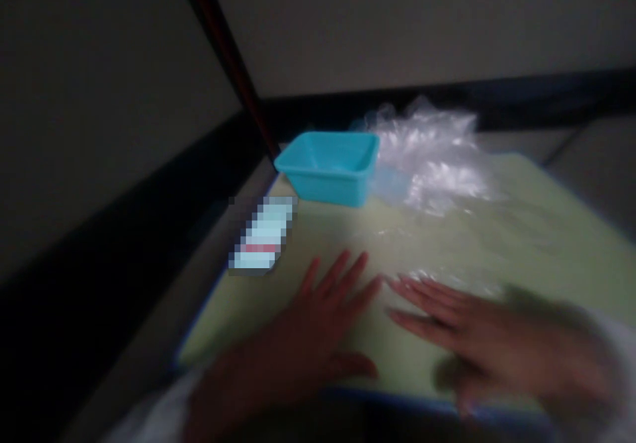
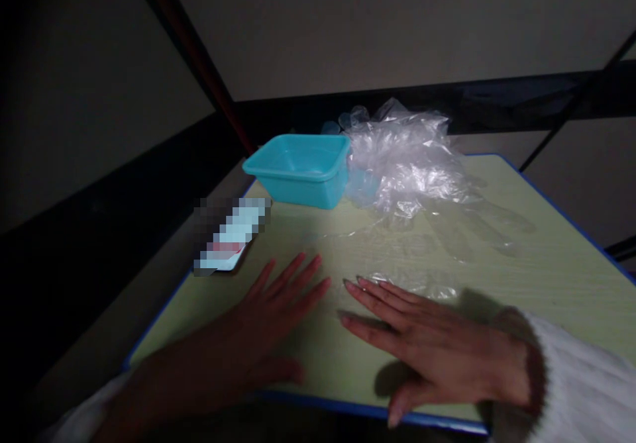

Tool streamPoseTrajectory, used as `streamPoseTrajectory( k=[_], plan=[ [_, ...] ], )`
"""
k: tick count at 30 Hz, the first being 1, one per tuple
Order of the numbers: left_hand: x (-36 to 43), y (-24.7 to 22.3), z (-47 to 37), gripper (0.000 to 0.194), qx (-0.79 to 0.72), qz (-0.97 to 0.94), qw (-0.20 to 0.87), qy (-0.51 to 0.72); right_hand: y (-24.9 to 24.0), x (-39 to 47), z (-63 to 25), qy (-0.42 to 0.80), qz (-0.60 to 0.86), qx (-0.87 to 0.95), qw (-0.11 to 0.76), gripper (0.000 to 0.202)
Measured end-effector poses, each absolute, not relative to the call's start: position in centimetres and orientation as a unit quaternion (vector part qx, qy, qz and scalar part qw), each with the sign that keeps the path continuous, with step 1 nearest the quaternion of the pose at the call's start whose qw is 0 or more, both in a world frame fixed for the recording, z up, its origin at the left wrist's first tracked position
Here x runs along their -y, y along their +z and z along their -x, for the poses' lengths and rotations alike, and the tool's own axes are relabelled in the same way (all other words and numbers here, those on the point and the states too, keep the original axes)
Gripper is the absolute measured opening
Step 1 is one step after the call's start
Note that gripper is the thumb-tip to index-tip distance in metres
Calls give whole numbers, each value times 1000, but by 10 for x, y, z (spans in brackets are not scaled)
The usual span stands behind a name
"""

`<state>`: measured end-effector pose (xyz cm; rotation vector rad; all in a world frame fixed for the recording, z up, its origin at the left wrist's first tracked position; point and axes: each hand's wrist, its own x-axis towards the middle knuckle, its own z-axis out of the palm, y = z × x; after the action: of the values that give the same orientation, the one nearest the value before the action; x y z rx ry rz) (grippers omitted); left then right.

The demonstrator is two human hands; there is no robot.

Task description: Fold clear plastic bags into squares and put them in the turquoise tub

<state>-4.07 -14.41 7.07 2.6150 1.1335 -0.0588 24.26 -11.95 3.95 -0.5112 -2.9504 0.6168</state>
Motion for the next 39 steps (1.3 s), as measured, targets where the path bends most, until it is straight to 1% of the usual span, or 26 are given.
streamPoseTrajectory(
  k=[2, 4, 6, 7, 9, 11, 13, 16, 21, 28, 33, 36, 39],
  plan=[
    [134, 86, 42, 78, -376, -918, 127, 5, 48, 116, -242, 200, 158, 966, 48, 85],
    [120, 97, 40, 76, -358, -927, 110, 12, 55, 108, -243, 192, 168, 964, 78, 77],
    [103, 98, 34, 75, -356, -929, 97, 2, 59, 97, -247, 178, 229, 948, 133, 54],
    [95, 96, 32, 73, -357, -929, 96, -4, 60, 91, -250, 169, 282, 929, 168, 44],
    [78, 85, 28, 72, -347, -932, 103, -17, 59, 78, -256, 159, 381, 882, 228, 32],
    [63, 70, 28, 65, -332, -937, 113, -8, 57, 65, -261, 143, 471, 829, 267, 30],
    [52, 55, 30, 58, -291, -946, 139, 12, 55, 55, -263, 150, 541, 779, 280, 26],
    [43, 40, 33, 49, -259, -951, 163, 46, 50, 46, -259, 180, 599, 722, 297, 24],
    [41, 34, 32, 38, -250, -953, 149, 90, 38, 34, -246, 176, 601, 717, 307, 25],
    [42, 27, 31, 34, -237, -956, 135, 112, 24, 20, -245, 148, 591, 728, 315, 19],
    [43, 27, 31, 32, -237, -954, 137, 118, 29, 24, -246, 127, 572, 735, 342, 15],
    [45, 30, 29, 30, -241, -954, 135, 116, 38, 32, -248, 165, 515, 771, 336, 17],
    [46, 33, 28, 30, -243, -954, 132, 113, 45, 41, -248, 242, 444, 805, 310, 17]
  ],
)
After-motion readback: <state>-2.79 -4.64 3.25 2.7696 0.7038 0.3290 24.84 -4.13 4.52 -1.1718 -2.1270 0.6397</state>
